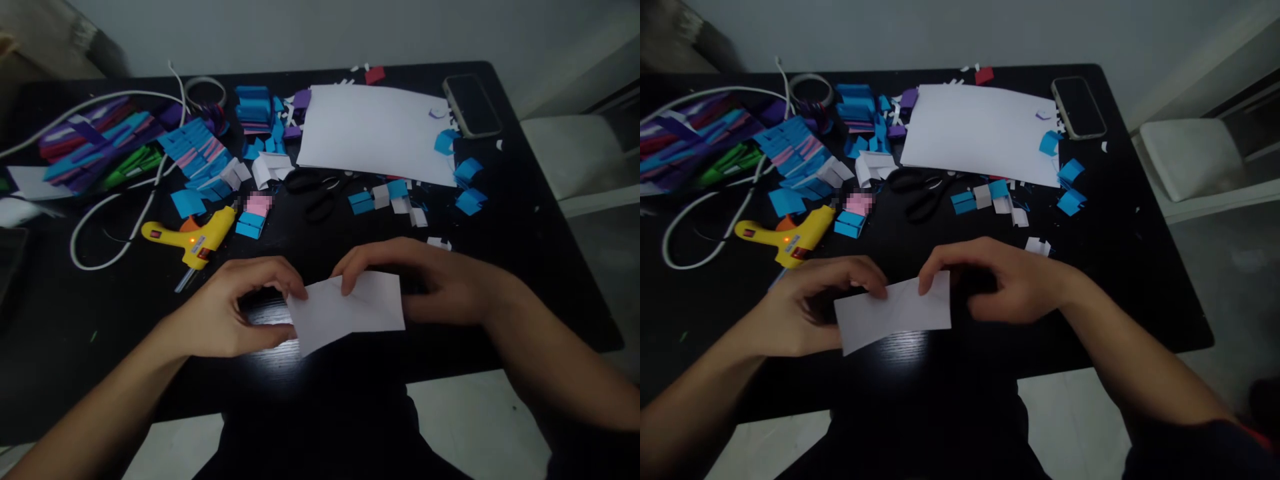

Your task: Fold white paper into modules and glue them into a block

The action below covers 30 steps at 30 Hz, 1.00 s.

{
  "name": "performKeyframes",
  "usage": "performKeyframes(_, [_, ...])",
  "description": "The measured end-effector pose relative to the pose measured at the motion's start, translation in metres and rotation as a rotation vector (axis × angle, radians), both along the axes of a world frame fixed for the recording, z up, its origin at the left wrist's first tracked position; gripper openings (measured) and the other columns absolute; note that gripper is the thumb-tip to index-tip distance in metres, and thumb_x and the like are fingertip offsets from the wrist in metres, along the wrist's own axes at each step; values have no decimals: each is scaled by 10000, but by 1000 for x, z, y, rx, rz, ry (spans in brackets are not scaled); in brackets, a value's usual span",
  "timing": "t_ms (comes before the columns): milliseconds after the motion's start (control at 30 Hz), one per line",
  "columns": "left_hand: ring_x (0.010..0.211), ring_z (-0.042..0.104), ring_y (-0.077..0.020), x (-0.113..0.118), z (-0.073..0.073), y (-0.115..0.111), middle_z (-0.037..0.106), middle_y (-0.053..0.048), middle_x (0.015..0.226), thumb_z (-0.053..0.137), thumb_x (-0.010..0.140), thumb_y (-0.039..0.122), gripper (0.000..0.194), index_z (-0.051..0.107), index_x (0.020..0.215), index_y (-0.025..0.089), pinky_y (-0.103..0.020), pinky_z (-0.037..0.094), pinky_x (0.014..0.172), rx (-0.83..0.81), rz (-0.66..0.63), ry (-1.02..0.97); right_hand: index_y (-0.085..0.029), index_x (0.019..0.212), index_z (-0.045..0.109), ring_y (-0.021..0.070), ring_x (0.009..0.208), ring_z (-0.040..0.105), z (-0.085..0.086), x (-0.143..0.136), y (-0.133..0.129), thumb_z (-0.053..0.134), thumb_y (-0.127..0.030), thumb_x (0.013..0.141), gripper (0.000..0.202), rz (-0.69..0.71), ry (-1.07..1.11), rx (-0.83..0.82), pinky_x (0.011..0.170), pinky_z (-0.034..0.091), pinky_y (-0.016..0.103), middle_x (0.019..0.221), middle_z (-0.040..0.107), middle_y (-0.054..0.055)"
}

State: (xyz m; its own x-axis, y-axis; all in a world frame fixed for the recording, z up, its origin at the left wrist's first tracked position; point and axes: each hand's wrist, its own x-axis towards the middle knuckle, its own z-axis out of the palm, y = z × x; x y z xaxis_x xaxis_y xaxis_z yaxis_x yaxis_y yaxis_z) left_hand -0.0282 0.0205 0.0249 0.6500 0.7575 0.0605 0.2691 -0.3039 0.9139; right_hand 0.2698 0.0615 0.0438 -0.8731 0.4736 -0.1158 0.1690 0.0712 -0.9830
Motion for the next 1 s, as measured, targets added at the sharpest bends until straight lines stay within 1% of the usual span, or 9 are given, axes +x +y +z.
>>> performKeyframes(67, [862, 706, -176, 0, 0, -1, 719, -51, 999, 811, 780, 205, 305, 673, 1053, 218, -261, 573, 728, 89, 32, 5, -194, 1194, 674, 215, 1049, 698, 0, -4, -5, 753, -117, 785, 424, -46, -4, 186, 870, 572, 301, 1211, 712, 82])
performKeyframes(133, [870, 699, -183, 1, 0, -3, 709, -64, 994, 811, 784, 213, 319, 660, 1065, 206, -279, 575, 740, 185, 62, -8, -185, 1124, 678, 190, 978, 705, -1, -9, -10, 804, -161, 786, 362, -139, 21, 310, 833, 572, 278, 1109, 723, 73])
performKeyframes(233, [862, 689, -191, 3, -1, -5, 691, -69, 950, 792, 795, 181, 300, 643, 1055, 193, -298, 571, 731, 335, 125, -45, -185, 1005, 684, 164, 900, 709, -4, -16, -16, 787, -119, 803, 235, -271, 87, 441, 784, 573, 257, 993, 725, 55])
performKeyframes(367, [853, 687, -190, 4, -1, -8, 676, -79, 938, 757, 832, 157, 248, 633, 1046, 173, -297, 565, 700, 465, 168, -74, -180, 956, 683, 165, 879, 704, -8, -21, -19, 735, -66, 839, 172, -325, 177, 566, 764, 579, 274, 923, 735, 55])
performKeyframes(500, [832, 689, -185, 4, -4, -8, 679, -87, 931, 743, 850, 158, 209, 628, 1025, 171, -288, 570, 681, 482, 176, -77, -184, 903, 671, 163, 833, 697, -12, -25, -20, 719, -77, 871, 122, -370, 203, 619, 745, 576, 295, 869, 728, 47])
performKeyframes(667, [828, 705, -197, 5, -7, -6, 689, -104, 916, 704, 869, 156, 204, 605, 1047, 172, -284, 583, 658, 471, 159, -131, -183, 890, 655, 156, 783, 701, -19, -27, -22, 720, -91, 873, 114, -427, 227, 626, 693, 571, 284, 830, 709, 29])
performKeyframes(767, [823, 727, -214, 4, -11, -7, 712, -109, 933, 713, 877, 192, 219, 597, 1063, 189, -303, 597, 664, 439, 181, -146, -183, 968, 650, 147, 803, 720, -23, -26, -24, 733, -88, 850, 173, -468, 208, 622, 684, 574, 250, 895, 721, 29])
performKeyframes(900, [822, 753, -225, 3, -19, -10, 745, -88, 955, 791, 833, 235, 357, 590, 1128, 218, -312, 611, 669, 372, 243, -230, -190, 1154, 639, 144, 895, 742, -25, -25, -26, 802, -125, 815, 382, -502, 176, 632, 810, 596, 238, 1021, 740, 30])
performKeyframes(1000, [821, 764, -221, 3, -18, -12, 767, -73, 980, 824, 812, 250, 435, 617, 1194, 229, -308, 626, 677, 364, 295, -236, -190, 1190, 657, 150, 908, 740, -25, -25, -24, 780, -136, 846, 370, -479, 196, 639, 798, 600, 253, 1030, 756, 38])
